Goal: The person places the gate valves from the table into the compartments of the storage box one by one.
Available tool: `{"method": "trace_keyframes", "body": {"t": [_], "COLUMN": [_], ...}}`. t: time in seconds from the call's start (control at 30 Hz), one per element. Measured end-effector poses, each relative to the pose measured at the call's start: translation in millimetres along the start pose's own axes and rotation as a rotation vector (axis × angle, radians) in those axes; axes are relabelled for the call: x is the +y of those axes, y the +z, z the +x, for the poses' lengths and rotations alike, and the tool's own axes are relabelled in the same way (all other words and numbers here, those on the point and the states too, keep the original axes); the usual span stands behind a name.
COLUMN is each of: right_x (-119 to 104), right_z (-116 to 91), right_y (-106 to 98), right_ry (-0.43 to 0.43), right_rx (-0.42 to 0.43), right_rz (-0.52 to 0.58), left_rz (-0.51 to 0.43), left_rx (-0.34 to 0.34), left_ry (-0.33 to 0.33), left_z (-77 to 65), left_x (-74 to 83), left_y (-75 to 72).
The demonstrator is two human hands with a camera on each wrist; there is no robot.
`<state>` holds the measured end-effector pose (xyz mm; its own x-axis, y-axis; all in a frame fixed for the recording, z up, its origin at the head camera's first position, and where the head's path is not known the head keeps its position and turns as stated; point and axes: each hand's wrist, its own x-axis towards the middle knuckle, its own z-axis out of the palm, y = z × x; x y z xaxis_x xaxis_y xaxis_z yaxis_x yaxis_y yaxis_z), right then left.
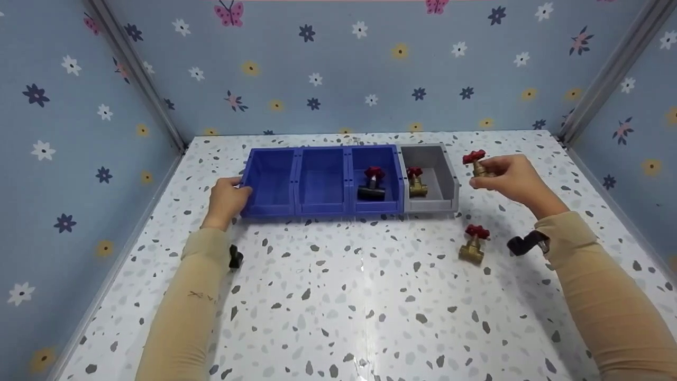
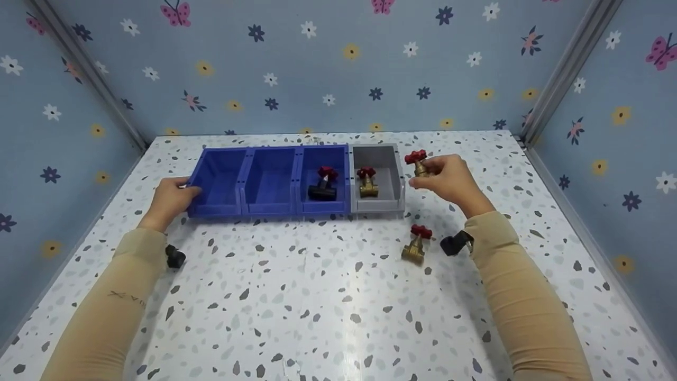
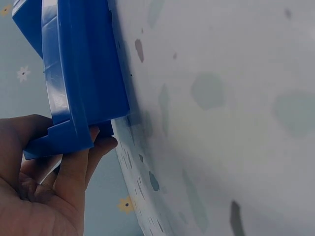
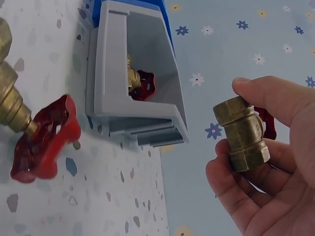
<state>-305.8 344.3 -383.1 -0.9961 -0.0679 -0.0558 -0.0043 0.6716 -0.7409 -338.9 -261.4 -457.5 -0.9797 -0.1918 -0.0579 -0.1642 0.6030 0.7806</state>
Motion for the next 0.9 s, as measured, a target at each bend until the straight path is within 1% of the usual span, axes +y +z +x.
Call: {"method": "trace_keyframes", "body": {"t": [0.13, 0.27, 0.47, 0.6, 0.8, 0.9], "right_x": [-6, -9, -14, -18, -26, -30], "right_z": [2, 5, 8, 7, 8, 8], "right_y": [4, 8, 14, 18, 22, 25], "right_ry": [0.008, 0.019, -0.005, -0.016, -0.007, -0.006], "right_rx": [0.003, -0.006, -0.01, 0.0, 0.024, 0.025], "right_rz": [0.003, 0.028, 0.056, 0.06, 0.051, 0.064], "left_rz": [0.001, -0.001, 0.002, 0.005, 0.002, 0.005], "left_rx": [-0.001, 0.0, 0.0, 0.0, 0.002, -0.001], "left_ry": [-0.003, -0.005, 0.0, 0.0, -0.014, -0.011], "left_z": [-0.5, -0.9, -0.9, -1.1, -1.4, -1.0], "left_x": [0.4, -0.2, -1.7, -1.3, 1.1, 1.8], "left_y": [-0.1, -0.4, -0.2, -0.2, -0.9, -1.3]}}
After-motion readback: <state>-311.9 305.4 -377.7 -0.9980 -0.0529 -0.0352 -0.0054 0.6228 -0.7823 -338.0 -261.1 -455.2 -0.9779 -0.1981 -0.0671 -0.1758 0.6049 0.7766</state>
